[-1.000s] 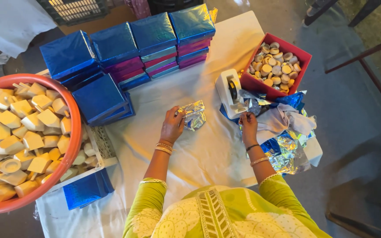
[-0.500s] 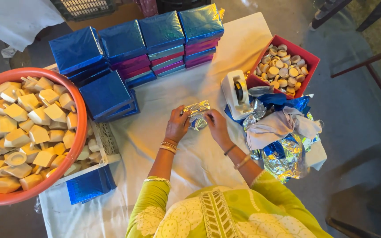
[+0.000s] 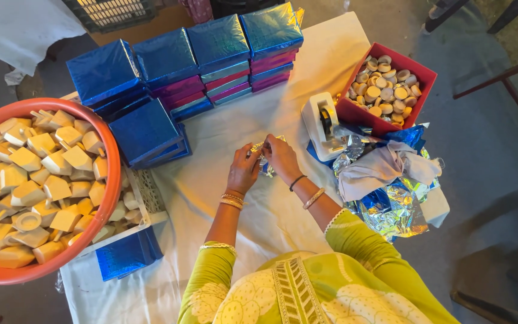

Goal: The person wraps small, light-colored wooden pieces in shiny silver foil. They fold the foil around each piece by hand, then place the wrapped items into a stack of blue and pink boxes. The person also handles a white cloth and a tape dispenser on the table.

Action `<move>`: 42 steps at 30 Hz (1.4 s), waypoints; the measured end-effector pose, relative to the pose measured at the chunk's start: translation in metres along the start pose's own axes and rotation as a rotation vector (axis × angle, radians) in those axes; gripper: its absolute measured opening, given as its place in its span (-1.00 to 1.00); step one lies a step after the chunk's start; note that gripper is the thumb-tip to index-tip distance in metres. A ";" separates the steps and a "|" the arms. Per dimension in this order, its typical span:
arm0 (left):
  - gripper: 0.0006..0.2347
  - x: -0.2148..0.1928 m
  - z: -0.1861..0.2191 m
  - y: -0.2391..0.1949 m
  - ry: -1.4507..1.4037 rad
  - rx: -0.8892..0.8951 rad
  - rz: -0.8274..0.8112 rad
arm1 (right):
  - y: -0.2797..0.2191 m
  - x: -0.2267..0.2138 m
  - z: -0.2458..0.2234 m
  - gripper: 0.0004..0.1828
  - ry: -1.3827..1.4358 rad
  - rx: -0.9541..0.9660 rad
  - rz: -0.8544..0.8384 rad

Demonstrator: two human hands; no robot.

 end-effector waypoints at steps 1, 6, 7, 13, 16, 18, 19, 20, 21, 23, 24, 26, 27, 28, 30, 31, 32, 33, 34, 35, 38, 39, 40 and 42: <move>-0.67 0.000 0.000 -0.003 -0.001 -0.002 -0.004 | 0.000 -0.007 -0.008 -0.86 0.001 0.004 -0.002; -0.69 0.002 -0.001 -0.008 -0.002 0.013 0.005 | 0.009 -0.015 -0.008 -0.61 -0.039 0.044 -0.168; -0.69 0.003 -0.001 -0.007 -0.003 0.014 0.006 | 0.009 -0.013 -0.004 -0.61 -0.041 0.044 -0.168; -0.68 0.005 -0.003 -0.005 0.051 0.037 -0.007 | 0.007 -0.004 0.010 -0.62 -0.210 -0.047 -0.126; -0.58 0.001 0.002 -0.001 0.093 0.043 -0.045 | 0.010 0.001 0.023 -0.65 -0.183 -0.058 -0.123; -0.52 0.000 0.002 -0.004 0.073 0.047 -0.050 | 0.012 0.004 0.030 -0.62 -0.071 -0.105 -0.142; -0.52 0.001 0.001 -0.003 0.072 0.046 -0.052 | 0.012 0.002 0.031 -0.62 -0.071 -0.103 -0.143; -0.53 0.001 0.001 -0.002 0.062 0.051 -0.041 | 0.013 0.002 0.032 -0.63 -0.085 -0.100 -0.192; -0.54 0.000 0.001 -0.003 0.054 0.053 -0.033 | 0.011 0.003 0.033 -0.63 -0.097 -0.096 -0.242; -0.55 -0.002 0.002 0.000 0.044 0.041 -0.036 | 0.009 0.002 0.025 -0.65 -0.120 -0.088 -0.234; -0.56 -0.004 0.003 0.002 0.034 0.032 -0.035 | 0.009 0.001 0.021 -0.66 -0.146 -0.084 -0.224; -0.57 -0.012 0.011 0.012 0.003 0.018 -0.044 | 0.010 -0.001 0.022 -0.68 -0.142 -0.063 -0.216; -0.58 -0.016 0.015 0.016 -0.030 -0.003 -0.054 | 0.009 -0.002 0.024 -0.70 -0.138 -0.040 -0.216; -0.58 -0.015 0.015 0.017 -0.030 0.002 -0.053 | 0.010 0.003 0.037 -0.70 -0.139 -0.040 -0.211; -0.61 -0.016 0.010 0.020 -0.101 -0.053 -0.088 | 0.014 0.014 0.058 -0.65 0.140 -0.155 -0.169; -0.61 -0.013 0.004 0.021 -0.098 -0.052 -0.087 | 0.011 0.013 0.065 -0.65 0.142 -0.158 -0.169; -0.63 -0.010 -0.004 0.022 -0.160 -0.104 -0.066 | 0.009 0.009 0.075 -0.69 0.281 -0.092 -0.074; -0.66 -0.006 -0.012 0.018 -0.226 -0.166 -0.048 | 0.002 0.007 0.086 -0.72 0.419 -0.019 0.013; -0.66 0.003 -0.026 0.009 -0.225 -0.174 -0.048 | -0.006 0.003 0.092 -0.72 0.420 -0.016 0.005; -0.67 0.011 -0.043 0.002 -0.328 -0.249 0.013 | -0.011 -0.004 0.100 -0.76 0.562 0.046 0.080; -0.68 0.023 -0.064 -0.017 -0.613 -0.410 0.128 | -0.033 -0.008 0.128 -0.77 0.627 0.085 0.177; -0.68 0.025 -0.067 -0.022 -0.797 -0.488 0.184 | -0.040 -0.008 0.138 -0.75 0.551 0.056 0.203; -0.68 0.028 -0.066 -0.026 -0.796 -0.493 0.187 | -0.045 -0.004 0.147 -0.75 0.551 0.057 0.197; -0.67 0.035 -0.067 -0.041 -1.090 -0.652 0.279 | -0.060 0.006 0.167 -0.68 0.564 0.131 0.242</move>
Point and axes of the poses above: each hand's wrist, its own y-axis towards the middle knuckle, its own x-axis out of the palm, z = x × y, the point moved 3 cm from there along y, towards the middle knuckle, and after that the axes turned 1 degree about -y, right-handed, at the moved point
